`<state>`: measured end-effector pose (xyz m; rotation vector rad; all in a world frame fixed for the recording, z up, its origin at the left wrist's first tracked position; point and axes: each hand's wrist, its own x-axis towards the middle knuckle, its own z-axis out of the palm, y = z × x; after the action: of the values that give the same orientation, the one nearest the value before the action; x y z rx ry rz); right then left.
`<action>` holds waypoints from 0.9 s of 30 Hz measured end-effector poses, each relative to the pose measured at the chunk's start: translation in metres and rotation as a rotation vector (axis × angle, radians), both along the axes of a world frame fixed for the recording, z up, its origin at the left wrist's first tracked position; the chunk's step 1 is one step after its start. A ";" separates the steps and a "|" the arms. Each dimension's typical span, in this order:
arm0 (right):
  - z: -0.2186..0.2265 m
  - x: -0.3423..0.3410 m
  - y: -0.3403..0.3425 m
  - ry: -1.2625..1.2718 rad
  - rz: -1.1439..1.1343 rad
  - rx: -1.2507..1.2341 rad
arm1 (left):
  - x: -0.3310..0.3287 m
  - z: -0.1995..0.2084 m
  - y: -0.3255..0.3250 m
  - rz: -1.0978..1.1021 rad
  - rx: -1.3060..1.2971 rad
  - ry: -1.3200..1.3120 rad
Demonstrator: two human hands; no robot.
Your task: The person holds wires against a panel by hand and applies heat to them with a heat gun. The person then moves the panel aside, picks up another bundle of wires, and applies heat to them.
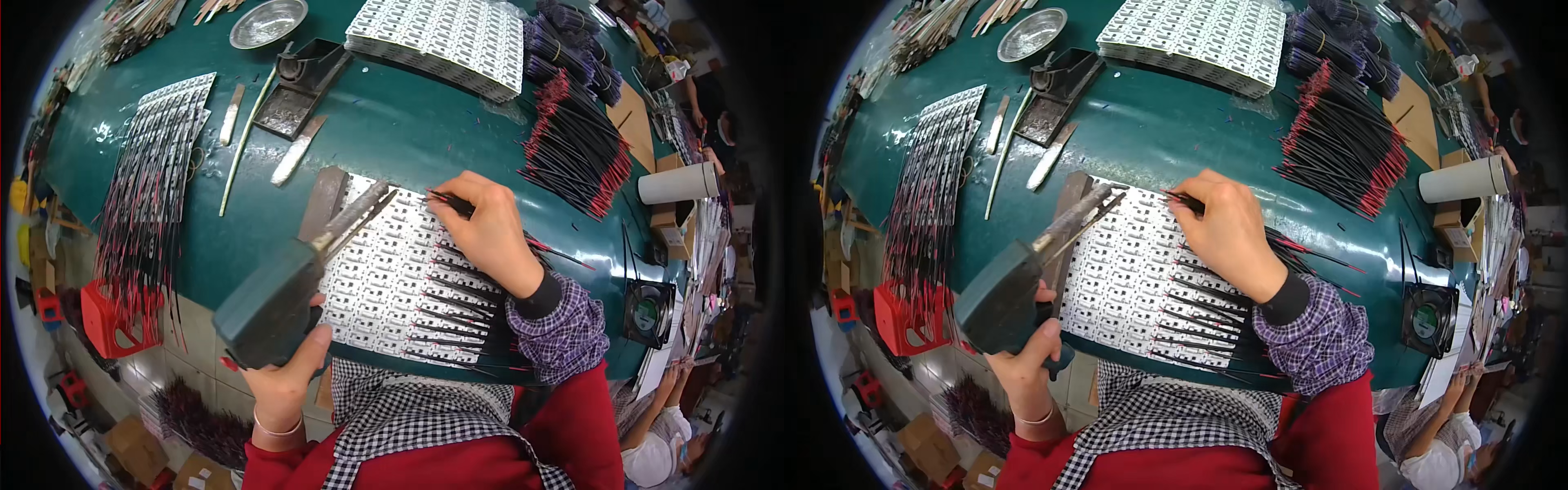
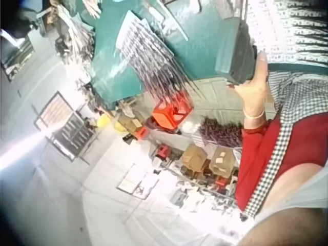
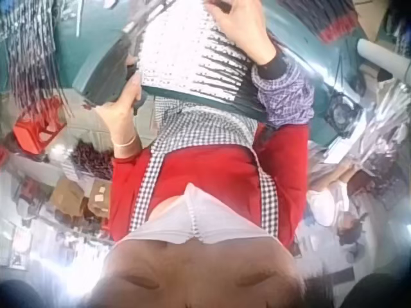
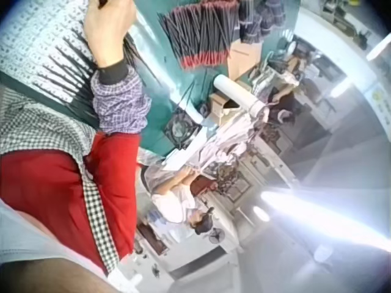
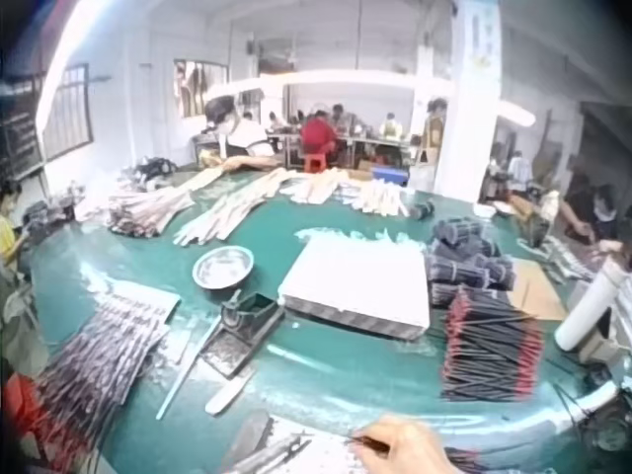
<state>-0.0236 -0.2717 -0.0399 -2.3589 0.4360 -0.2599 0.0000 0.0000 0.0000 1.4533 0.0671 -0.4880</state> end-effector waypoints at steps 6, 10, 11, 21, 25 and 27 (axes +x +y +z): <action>-0.003 0.006 -0.004 -0.035 -0.010 0.104 | 0.007 -0.016 -0.019 -0.079 0.154 -0.172; -0.005 0.002 -0.004 -0.095 0.026 0.087 | 0.003 -0.030 -0.018 -0.191 0.185 -0.330; -0.005 0.002 -0.004 -0.082 0.022 0.109 | 0.002 -0.031 -0.019 -0.169 0.190 -0.323; -0.008 0.005 -0.004 -0.051 0.015 0.086 | 0.004 -0.036 -0.021 -0.253 0.255 -0.441; -0.008 0.006 -0.005 -0.010 0.012 0.095 | 0.004 -0.030 -0.028 -0.166 0.273 -0.312; -0.007 0.006 -0.006 0.016 0.017 0.090 | 0.005 -0.032 -0.027 -0.186 0.273 -0.372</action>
<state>-0.0178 -0.2774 -0.0468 -2.2771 0.4260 -0.2096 0.0047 -0.0268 -0.0316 1.8074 -0.3105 -0.3607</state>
